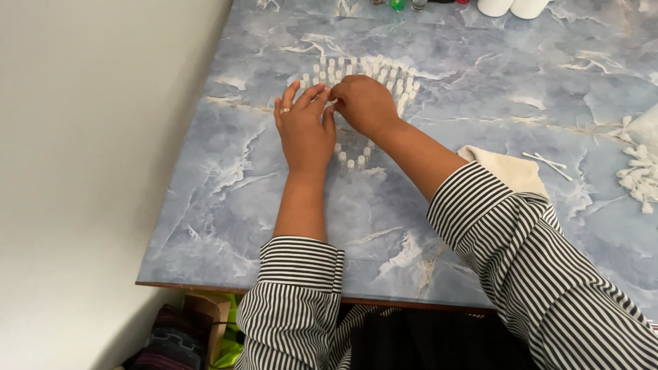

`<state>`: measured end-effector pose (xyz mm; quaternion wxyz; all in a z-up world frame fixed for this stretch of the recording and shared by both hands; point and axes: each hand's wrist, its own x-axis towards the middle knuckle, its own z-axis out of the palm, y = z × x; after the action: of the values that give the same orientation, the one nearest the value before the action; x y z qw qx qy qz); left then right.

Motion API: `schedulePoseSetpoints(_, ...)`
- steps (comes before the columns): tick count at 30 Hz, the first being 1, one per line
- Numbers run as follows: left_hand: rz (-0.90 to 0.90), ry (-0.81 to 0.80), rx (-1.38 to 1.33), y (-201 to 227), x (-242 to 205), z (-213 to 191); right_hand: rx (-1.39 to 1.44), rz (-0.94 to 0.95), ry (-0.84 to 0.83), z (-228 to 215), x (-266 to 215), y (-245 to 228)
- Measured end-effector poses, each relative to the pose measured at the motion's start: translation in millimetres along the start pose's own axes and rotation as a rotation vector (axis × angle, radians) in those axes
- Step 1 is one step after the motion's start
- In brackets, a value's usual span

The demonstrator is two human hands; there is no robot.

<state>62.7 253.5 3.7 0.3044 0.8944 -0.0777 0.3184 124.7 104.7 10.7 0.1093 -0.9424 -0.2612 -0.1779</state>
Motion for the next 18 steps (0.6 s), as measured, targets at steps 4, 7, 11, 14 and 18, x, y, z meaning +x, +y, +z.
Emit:
schedulePoseSetpoints(4,-0.006,-0.001,-0.008,-3,0,3,0.032,0.002,-0.001,-4,-1,-2)
schedulePoseSetpoints(7,-0.003,-0.007,0.006,-3,-1,5,0.013,0.007,-0.005,-2,-2,-1)
schedulePoseSetpoints(11,0.012,0.004,0.003,-5,-1,7,0.017,-0.005,-0.020,-5,-3,0)
schedulePoseSetpoints(14,0.024,0.014,-0.003,-6,-1,7,0.036,0.015,-0.024,-9,-5,-2)
schedulePoseSetpoints(18,0.045,0.031,-0.037,-6,-2,7,0.080,0.025,-0.023,-15,-7,-4)
